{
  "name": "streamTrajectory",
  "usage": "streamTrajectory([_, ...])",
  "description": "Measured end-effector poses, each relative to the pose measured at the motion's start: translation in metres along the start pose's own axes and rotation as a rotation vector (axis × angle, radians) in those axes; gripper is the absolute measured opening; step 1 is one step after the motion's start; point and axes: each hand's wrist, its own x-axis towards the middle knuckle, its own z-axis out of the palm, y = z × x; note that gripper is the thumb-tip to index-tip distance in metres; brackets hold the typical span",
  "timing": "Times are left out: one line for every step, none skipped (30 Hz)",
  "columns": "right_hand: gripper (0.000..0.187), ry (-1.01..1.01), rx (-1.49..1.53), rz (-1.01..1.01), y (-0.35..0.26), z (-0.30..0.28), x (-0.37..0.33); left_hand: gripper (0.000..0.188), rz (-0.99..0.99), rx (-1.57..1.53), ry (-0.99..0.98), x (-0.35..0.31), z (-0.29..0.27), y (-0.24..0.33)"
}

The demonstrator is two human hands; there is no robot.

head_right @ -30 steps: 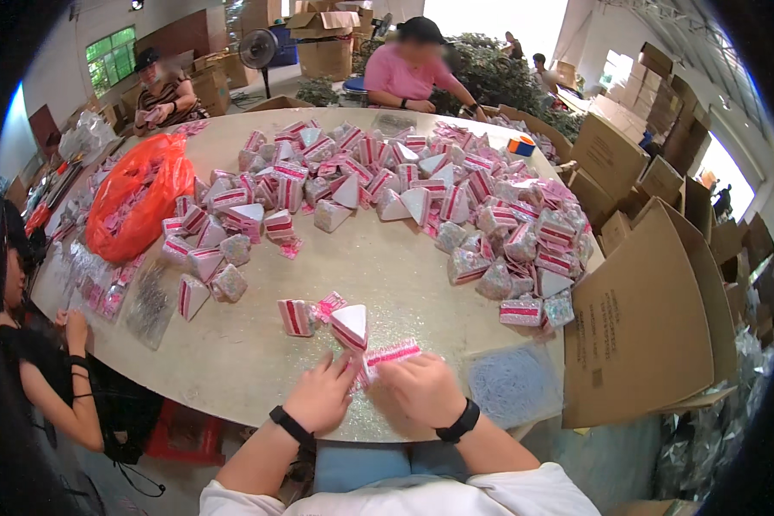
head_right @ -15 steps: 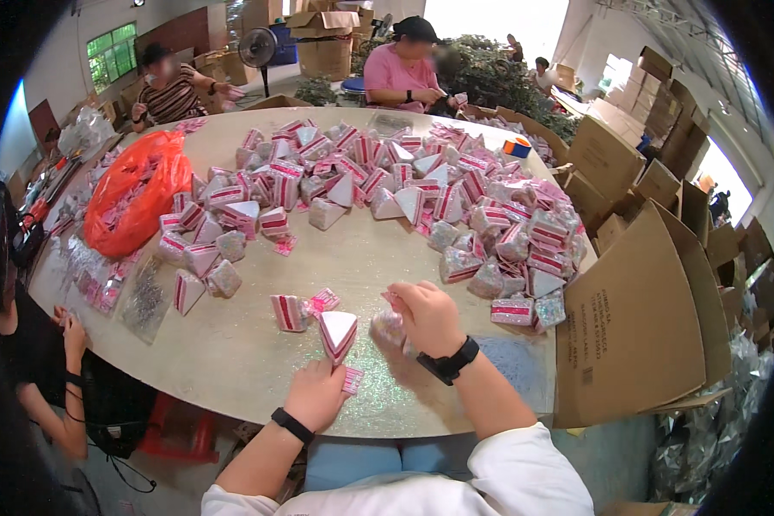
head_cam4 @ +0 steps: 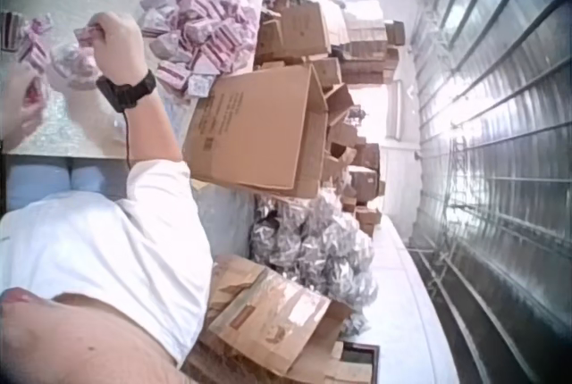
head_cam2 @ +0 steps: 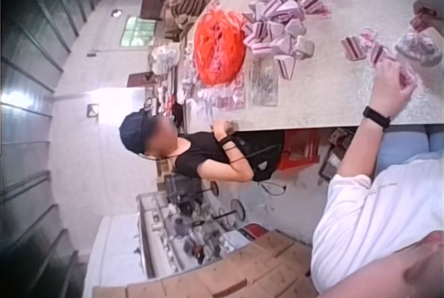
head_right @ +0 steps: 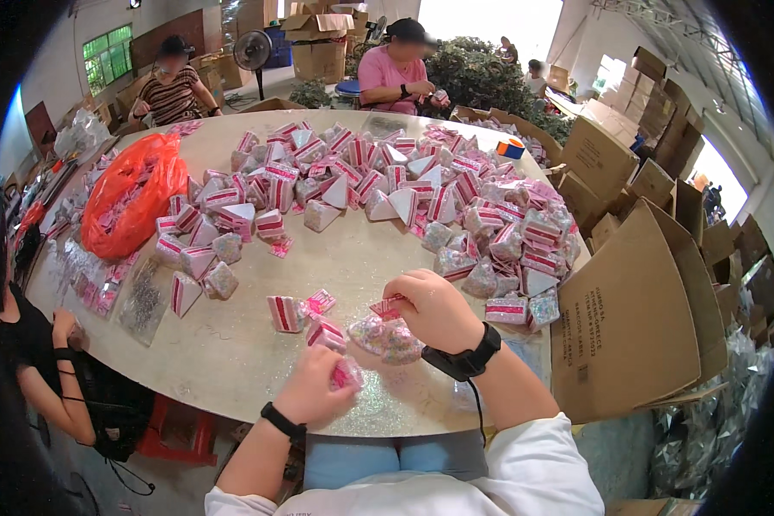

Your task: Packaging small decorative triangular items into plastic bags.

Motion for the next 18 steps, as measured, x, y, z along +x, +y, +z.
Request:
streamTrajectory([0.011,-0.006,0.011,0.004,-0.004,-0.003,0.000,0.033,0.046,-0.087,0.119,0.002,-0.004,-0.002])
streamTrajectory([0.011,-0.012,0.022,0.008,-0.008,-0.006,0.001,0.029,0.073,-0.200,0.236,0.004,-0.008,-0.005])
streamTrajectory([0.010,-0.017,0.036,0.009,-0.012,-0.008,0.001,0.029,-0.059,-0.389,0.267,0.003,-0.012,-0.005])
streamTrajectory([0.010,-0.037,0.040,-0.006,-0.017,-0.009,0.000,0.029,-0.193,-0.576,0.297,0.000,-0.018,-0.002])
streamTrajectory([0.010,-0.057,0.044,-0.021,-0.022,-0.010,-0.001,0.030,-0.329,-0.762,0.326,-0.002,-0.022,0.000])
streamTrajectory([0.011,-0.076,0.049,-0.038,-0.027,-0.012,-0.001,0.026,-0.320,-0.851,0.400,-0.002,-0.026,0.002])
streamTrajectory([0.011,-0.102,0.047,-0.060,-0.034,-0.014,-0.001,0.022,-0.300,-0.801,0.399,-0.004,-0.030,0.001])
streamTrajectory([0.012,-0.128,0.044,-0.081,-0.043,-0.016,0.000,0.019,-0.279,-0.751,0.397,-0.006,-0.034,0.000])
streamTrajectory([0.013,-0.154,0.040,-0.098,-0.048,-0.017,-0.001,0.016,-0.258,-0.704,0.391,-0.007,-0.037,0.000])
streamTrajectory([0.013,-0.176,0.048,-0.137,-0.049,-0.016,-0.001,0.013,-0.217,-0.684,0.418,-0.005,-0.038,0.000])
streamTrajectory([0.013,-0.222,0.074,-0.162,-0.052,-0.015,-0.002,0.012,-0.176,-0.664,0.443,-0.001,-0.038,0.001])
streamTrajectory([0.013,-0.264,0.100,-0.200,-0.055,-0.015,0.001,0.013,-0.128,-0.636,0.477,0.004,-0.041,0.002])
streamTrajectory([0.013,-0.305,0.124,-0.237,-0.058,-0.015,0.003,0.017,-0.184,-0.728,0.443,0.002,-0.040,0.004])
streamTrajectory([0.012,-0.339,0.170,-0.267,-0.062,-0.012,0.003,0.021,-0.241,-0.821,0.407,-0.002,-0.037,0.006])
streamTrajectory([0.012,-0.369,0.204,-0.262,-0.063,-0.010,0.001,0.025,-0.284,-0.913,0.370,-0.004,-0.037,0.009])
streamTrajectory([0.012,-0.393,0.239,-0.232,-0.068,-0.008,0.001,0.029,-0.263,-0.946,0.283,-0.008,-0.044,0.016])
streamTrajectory([0.013,-0.416,0.274,-0.201,-0.073,-0.005,0.004,0.030,-0.247,-1.033,0.273,-0.008,-0.046,0.020])
streamTrajectory([0.013,-0.372,0.281,-0.175,-0.074,0.001,0.005,0.030,-0.247,-1.129,0.255,-0.011,-0.044,0.024])
